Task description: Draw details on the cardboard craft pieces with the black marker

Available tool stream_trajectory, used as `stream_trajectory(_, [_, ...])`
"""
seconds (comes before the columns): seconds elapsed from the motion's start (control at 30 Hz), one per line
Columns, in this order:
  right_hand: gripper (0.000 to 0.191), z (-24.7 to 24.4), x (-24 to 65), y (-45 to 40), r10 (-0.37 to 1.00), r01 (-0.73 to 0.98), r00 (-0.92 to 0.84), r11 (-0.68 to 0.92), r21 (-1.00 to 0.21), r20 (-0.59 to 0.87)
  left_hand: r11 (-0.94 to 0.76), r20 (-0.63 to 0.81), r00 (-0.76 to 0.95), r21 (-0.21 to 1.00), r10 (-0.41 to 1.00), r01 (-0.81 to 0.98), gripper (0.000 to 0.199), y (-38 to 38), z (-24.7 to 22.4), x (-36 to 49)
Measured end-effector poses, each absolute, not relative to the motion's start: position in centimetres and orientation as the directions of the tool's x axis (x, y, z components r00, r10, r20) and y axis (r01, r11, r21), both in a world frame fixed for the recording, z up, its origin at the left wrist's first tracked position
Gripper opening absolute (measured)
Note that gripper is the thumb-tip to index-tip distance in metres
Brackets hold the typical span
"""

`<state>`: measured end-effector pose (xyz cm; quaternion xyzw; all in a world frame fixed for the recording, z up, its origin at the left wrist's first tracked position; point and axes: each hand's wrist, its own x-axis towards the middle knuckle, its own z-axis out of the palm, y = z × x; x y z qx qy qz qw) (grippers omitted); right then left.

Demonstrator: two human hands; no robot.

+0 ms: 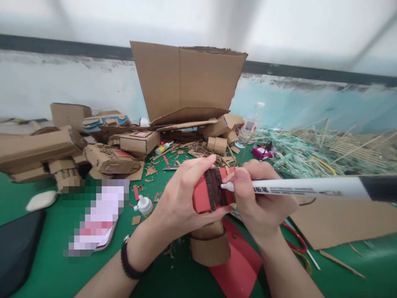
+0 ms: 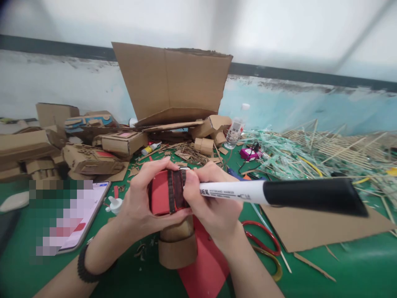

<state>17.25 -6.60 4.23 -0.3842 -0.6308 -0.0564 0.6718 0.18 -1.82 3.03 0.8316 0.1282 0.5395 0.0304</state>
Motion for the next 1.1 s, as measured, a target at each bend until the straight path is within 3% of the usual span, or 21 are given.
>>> stream_trajectory(0.33, [0.023, 5.0, 17.0, -6.4, 0.454, 0.43, 0.26, 0.736, -0.523, 0.852, -0.959, 0.882, 0.383, 0.227, 0.276, 0.169, 0.105, -1.1, 2.5, -0.2])
stream_trajectory(0.43, [0.011, 5.3, 17.3, -6.2, 0.492, 0.344, 0.326, 0.734, -0.586, 0.807, -0.948, 0.867, 0.384, 0.292, 0.317, 0.124, 0.111, -0.7, 2.1, -0.5])
stream_trajectory(0.53, [0.019, 5.5, 17.6, -6.1, 0.604, 0.225, 0.35, 0.688, -0.69, 0.716, -0.943, 0.867, 0.374, 0.32, 0.329, 0.089, 0.114, -0.2, 1.6, -0.5])
stream_trajectory(0.77, [0.038, 6.2, 17.6, -6.2, 0.765, 0.072, 0.4, 0.522, -0.85, 0.505, -0.942, 0.873, 0.353, 0.314, 0.337, 0.121, 0.092, -0.2, 0.8, -0.2])
stream_trajectory(1.1, [0.033, 6.2, 17.3, -6.3, 0.778, 0.096, 0.383, 0.502, -0.859, 0.498, -0.938, 0.875, 0.337, 0.318, 0.347, 0.14, 0.086, -0.3, 0.4, -0.3])
